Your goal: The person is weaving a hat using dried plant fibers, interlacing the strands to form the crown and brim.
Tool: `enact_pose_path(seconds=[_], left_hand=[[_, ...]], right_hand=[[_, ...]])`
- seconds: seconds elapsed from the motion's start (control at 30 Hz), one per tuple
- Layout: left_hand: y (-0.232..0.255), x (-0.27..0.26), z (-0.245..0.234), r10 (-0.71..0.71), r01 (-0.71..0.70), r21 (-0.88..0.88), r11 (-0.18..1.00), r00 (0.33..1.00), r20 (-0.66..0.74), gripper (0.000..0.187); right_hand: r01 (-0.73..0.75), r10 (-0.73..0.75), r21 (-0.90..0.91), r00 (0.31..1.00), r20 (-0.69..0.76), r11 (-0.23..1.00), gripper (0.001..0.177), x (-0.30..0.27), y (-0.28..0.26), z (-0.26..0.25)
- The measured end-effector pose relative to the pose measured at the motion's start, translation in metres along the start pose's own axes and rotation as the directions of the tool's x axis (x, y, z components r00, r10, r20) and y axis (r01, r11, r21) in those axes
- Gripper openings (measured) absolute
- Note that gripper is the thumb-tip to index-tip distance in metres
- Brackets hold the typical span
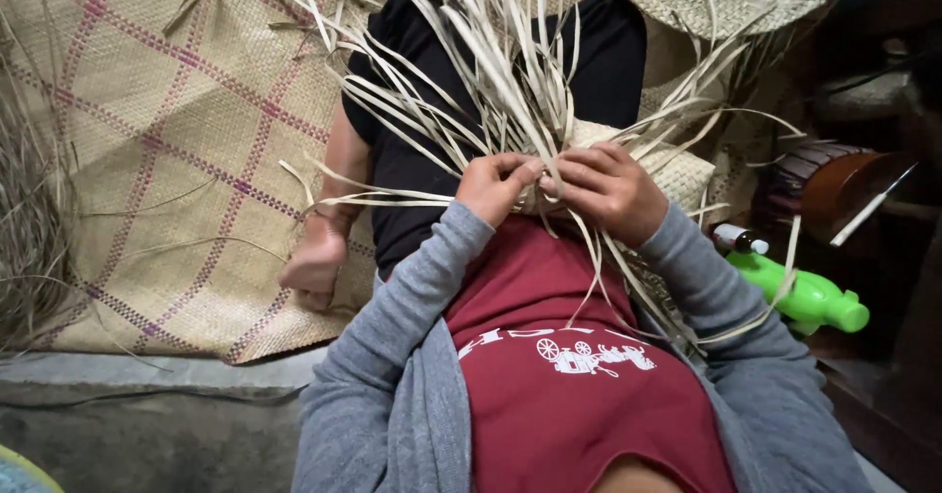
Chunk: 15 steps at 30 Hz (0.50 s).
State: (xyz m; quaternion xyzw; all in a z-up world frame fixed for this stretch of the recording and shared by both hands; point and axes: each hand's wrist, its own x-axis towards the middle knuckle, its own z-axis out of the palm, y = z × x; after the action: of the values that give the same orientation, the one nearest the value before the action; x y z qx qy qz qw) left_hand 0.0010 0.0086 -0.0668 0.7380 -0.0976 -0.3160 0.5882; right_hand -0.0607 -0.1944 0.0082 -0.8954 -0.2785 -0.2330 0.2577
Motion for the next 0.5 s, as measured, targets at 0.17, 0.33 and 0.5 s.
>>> enact_pose_path(seconds=[0.17,0.33,0.5], left_hand=[[0.012,-0.005,-0.001,0.131,-0.113,0.185,0.976,0.987,-0.089,0.013],[-0.001,0.0,-0.002,0.193,-0.167,0.249,0.954,0.977,-0.085,0.028],[-0.008,0.009,0.008,0.166,-0.117,0.278,0.953,0.973,-0.158,0.022]], right_hand=[[-0.09,0.098,0.078,0.989,-0.108,0.993,0.018,0.021,-0.002,0.004],[-0.31,0.312,0.038,0.938,-0.152,0.95,0.011,0.03,0.004,0.021],[-0.429,0.446,0.24,0.895,-0.019,0.871,0.025,0.0,0.035,0.032]])
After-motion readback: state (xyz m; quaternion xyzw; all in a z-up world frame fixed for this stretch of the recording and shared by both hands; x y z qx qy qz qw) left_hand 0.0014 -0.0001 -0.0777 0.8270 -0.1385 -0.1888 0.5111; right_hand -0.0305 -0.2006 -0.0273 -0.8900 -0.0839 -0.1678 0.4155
